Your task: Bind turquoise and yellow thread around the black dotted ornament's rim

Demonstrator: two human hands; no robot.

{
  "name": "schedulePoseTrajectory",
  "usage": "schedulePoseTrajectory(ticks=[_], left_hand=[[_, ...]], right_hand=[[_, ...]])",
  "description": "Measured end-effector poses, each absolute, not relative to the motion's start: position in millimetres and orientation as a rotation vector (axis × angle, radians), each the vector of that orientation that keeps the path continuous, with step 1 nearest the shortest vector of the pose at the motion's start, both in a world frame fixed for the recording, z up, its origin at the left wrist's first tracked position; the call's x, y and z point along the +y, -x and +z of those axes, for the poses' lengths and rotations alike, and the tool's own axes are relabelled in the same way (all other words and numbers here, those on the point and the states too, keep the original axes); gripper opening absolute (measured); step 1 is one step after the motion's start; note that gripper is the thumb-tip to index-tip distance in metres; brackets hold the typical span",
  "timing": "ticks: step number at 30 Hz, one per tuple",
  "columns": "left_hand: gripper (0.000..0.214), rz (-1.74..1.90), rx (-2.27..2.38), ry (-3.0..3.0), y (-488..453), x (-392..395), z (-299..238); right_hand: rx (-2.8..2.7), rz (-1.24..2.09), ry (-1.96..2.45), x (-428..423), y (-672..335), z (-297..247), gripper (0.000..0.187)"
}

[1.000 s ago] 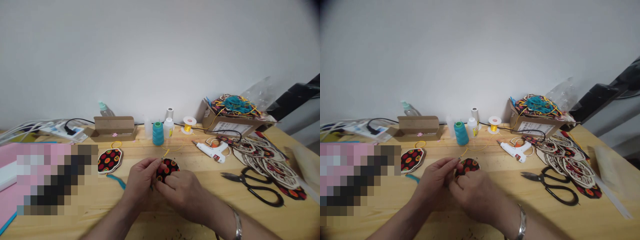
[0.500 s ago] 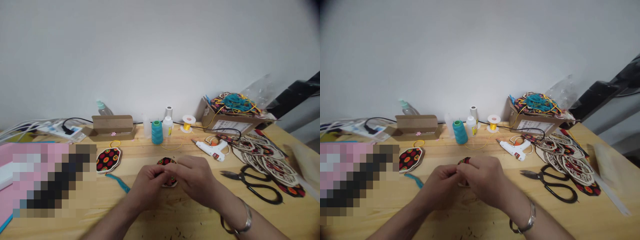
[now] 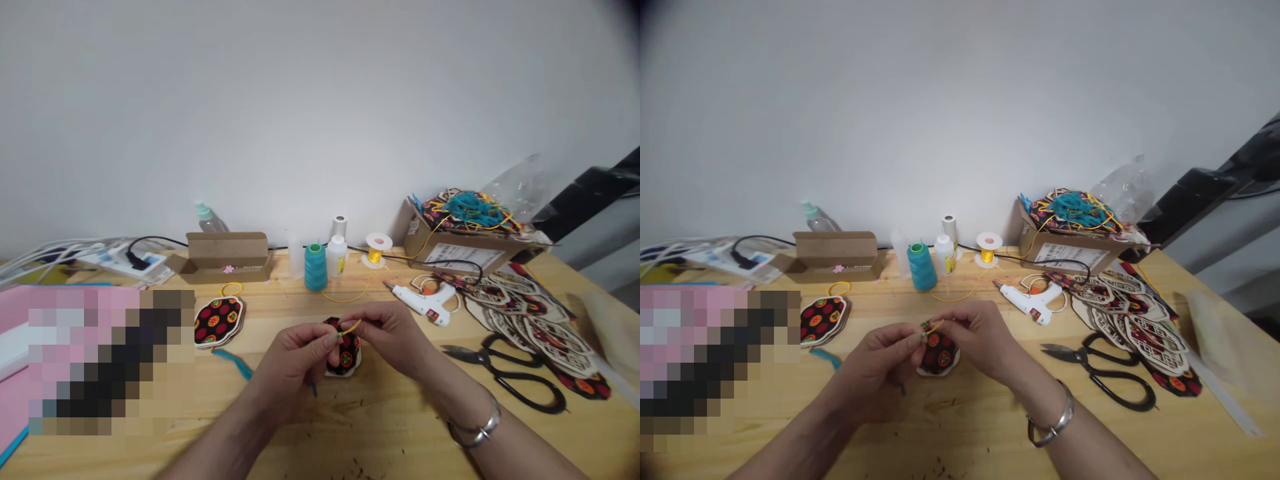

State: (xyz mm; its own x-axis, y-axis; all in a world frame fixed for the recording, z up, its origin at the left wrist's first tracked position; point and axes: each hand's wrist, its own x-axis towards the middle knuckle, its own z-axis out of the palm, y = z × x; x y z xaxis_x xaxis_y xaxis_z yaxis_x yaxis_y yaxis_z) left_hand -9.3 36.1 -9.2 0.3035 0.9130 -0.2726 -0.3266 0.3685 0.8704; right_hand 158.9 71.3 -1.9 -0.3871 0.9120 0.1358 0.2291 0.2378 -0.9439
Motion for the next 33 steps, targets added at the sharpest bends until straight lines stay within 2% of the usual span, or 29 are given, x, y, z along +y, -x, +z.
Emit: schedulePoseTrajectory(ticks=[12, 33], left_hand=[[0.016, 1.211, 0.995, -0.642, 7.9, 40.5, -8.0], [0.016, 1.236, 1.147, -0.731, 6.5, 39.1, -5.1]], right_hand=[[-1.968, 1.197, 1.011, 63.2, -157.3, 0.1, 0.016], [-2.271, 1.019, 0.833, 46.2, -152.6, 11.5, 0.019]])
